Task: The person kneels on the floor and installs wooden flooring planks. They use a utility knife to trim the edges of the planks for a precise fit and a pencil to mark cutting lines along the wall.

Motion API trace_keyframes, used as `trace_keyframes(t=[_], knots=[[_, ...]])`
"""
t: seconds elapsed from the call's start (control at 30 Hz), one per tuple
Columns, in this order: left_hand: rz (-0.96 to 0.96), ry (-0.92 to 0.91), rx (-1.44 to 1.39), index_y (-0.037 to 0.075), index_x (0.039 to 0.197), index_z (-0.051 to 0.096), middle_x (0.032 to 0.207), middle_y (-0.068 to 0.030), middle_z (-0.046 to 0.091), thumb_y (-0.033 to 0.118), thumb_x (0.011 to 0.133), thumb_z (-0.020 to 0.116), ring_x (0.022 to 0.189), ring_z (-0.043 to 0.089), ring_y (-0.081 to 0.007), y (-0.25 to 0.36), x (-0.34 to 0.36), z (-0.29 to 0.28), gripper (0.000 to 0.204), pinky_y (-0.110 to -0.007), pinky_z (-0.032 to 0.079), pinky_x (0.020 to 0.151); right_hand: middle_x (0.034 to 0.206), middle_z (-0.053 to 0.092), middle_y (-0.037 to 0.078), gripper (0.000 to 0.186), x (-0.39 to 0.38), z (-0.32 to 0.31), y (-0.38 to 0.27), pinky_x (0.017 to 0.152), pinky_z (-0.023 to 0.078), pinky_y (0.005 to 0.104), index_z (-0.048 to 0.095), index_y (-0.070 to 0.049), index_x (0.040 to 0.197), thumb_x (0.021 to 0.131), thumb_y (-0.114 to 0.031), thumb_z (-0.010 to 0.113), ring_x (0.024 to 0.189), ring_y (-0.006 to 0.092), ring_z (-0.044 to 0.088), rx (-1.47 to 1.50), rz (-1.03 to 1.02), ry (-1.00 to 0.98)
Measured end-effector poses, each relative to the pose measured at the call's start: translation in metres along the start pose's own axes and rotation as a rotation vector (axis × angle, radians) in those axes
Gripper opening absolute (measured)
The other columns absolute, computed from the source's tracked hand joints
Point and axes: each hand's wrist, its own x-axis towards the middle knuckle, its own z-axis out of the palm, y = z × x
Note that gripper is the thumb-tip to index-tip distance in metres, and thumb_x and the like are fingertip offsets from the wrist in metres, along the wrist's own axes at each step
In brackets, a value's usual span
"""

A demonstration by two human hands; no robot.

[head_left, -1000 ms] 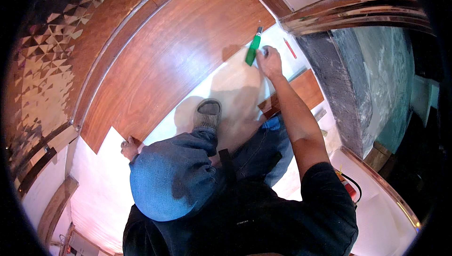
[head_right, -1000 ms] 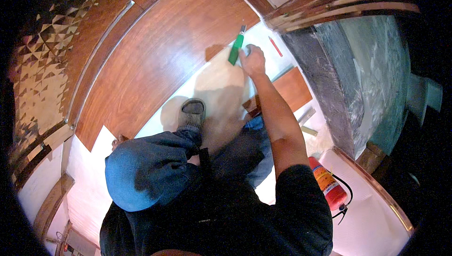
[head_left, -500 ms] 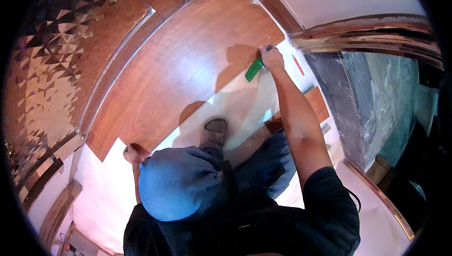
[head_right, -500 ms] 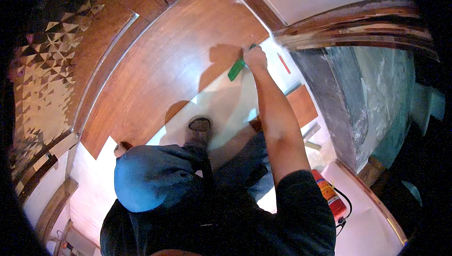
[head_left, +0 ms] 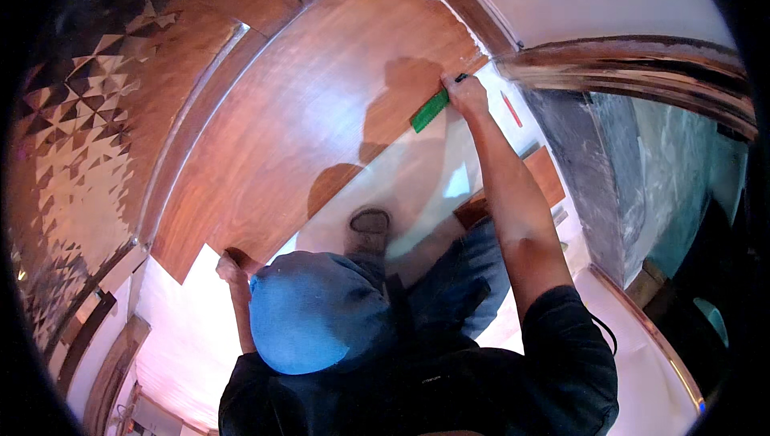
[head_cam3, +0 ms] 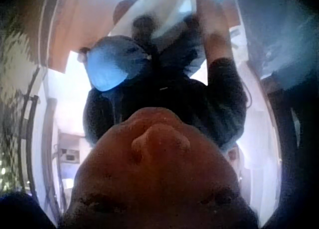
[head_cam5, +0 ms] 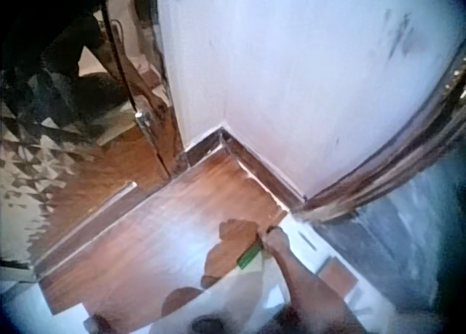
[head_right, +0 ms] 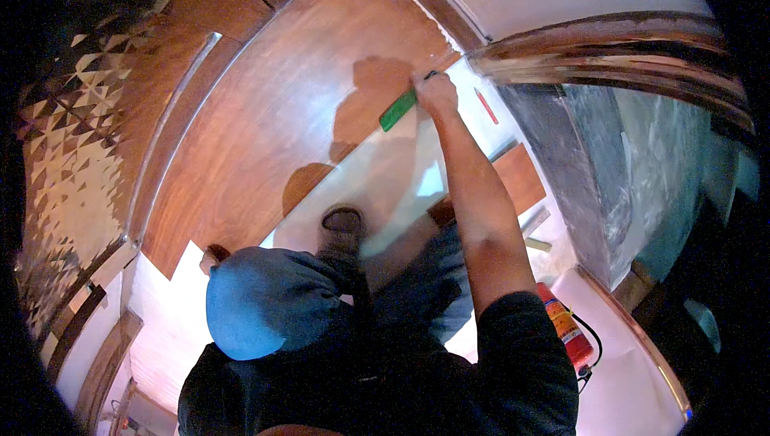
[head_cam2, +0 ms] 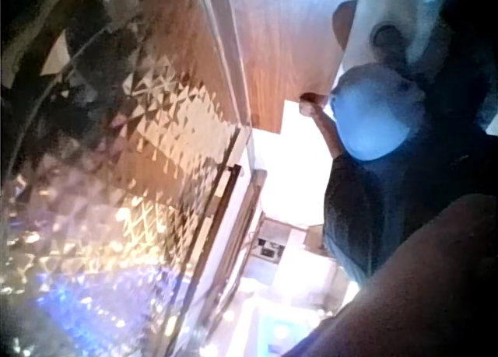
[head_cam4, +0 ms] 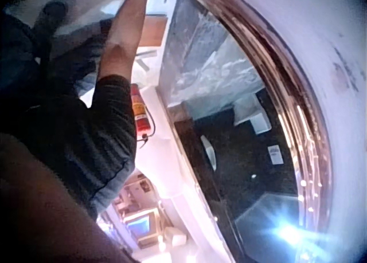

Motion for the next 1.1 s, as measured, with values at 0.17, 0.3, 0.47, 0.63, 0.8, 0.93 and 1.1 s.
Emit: trace_keyframes(t=[0.17,0.3,0.47,0.63,0.8,0.93,1.1], knots=[[0.025,0.005,0.078,-0.006,0.124,0.064,0.113,-0.0239,0.069,0.034,0.096,0.070,0.098,0.067,-0.0394,0.008,0.001,-0.002,0.048,-0.048,0.055,0.087,0.115,0.070,0.031,0.080,-0.003,0.004,0.011,0.100,0.051,0.0492,0.071,0.007,0.110,0.093,-0.069,0.054,0.116,0.0453,0.066,0.031,0.060,0.043],[0.042,0.035,0.153,-0.005,0.124,0.064,0.114,-0.0238,0.068,0.033,0.097,0.070,0.099,0.066,-0.0397,0.013,0.002,-0.013,0.048,-0.048,0.054,0.088,0.118,0.069,0.033,0.088,-0.019,-0.001,-0.002,0.103,0.050,0.0485,0.066,0.012,0.114,0.091,-0.072,0.058,0.119,0.0456,0.065,0.178,0.163,0.063],[0.126,0.118,0.380,-0.005,0.125,0.063,0.115,-0.0236,0.067,0.032,0.097,0.069,0.100,0.065,-0.0400,0.042,-0.006,-0.020,0.047,-0.048,0.054,0.089,0.124,0.067,0.033,0.084,-0.024,0.007,0.013,0.103,0.050,0.0476,0.064,0.009,0.118,0.092,-0.071,0.057,0.120,0.0465,0.063,0.256,0.142,0.101],[0.676,0.353,0.491,-0.004,0.126,0.062,0.116,-0.0235,0.066,0.031,0.098,0.068,0.101,0.064,-0.0403,0.130,-0.036,-0.012,0.046,-0.048,0.054,0.090,0.112,0.071,0.030,0.067,-0.042,-0.029,-0.008,0.095,0.051,0.0514,0.065,0.006,0.110,0.102,-0.059,0.051,0.108,0.0487,0.066,0.296,0.112,0.295],[0.999,-0.246,-0.167,-0.003,0.124,0.061,0.115,-0.0209,0.065,0.017,0.099,0.064,0.106,0.063,-0.0325,0.293,-0.107,0.066,0.032,-0.044,0.052,0.093,0.097,0.073,0.026,0.047,0.006,-0.046,-0.002,0.086,0.054,0.0459,0.067,0.005,0.103,0.110,-0.036,0.044,0.094,0.0404,0.072,0.782,-0.152,0.436],[1.349,-0.332,0.011,0.007,0.122,0.064,0.116,-0.0166,0.064,0.013,0.095,0.063,0.107,0.060,-0.0355,0.352,-0.189,0.099,0.027,-0.047,0.047,0.096,0.100,0.075,0.022,0.042,0.050,-0.060,-0.017,0.088,0.054,0.0427,0.070,0.004,0.104,0.109,-0.028,0.043,0.097,0.0343,0.073,0.520,-0.150,0.713],[1.508,-0.233,0.048,0.015,0.117,0.065,0.109,-0.0105,0.062,0.015,0.088,0.067,0.105,0.055,-0.0344,0.348,-0.204,0.116,0.028,-0.050,0.041,0.091,0.108,0.074,0.021,0.040,0.045,-0.059,-0.024,0.094,0.052,0.0459,0.073,-0.001,0.107,0.106,-0.029,0.044,0.104,0.0392,0.069,0.689,-0.133,0.698]])
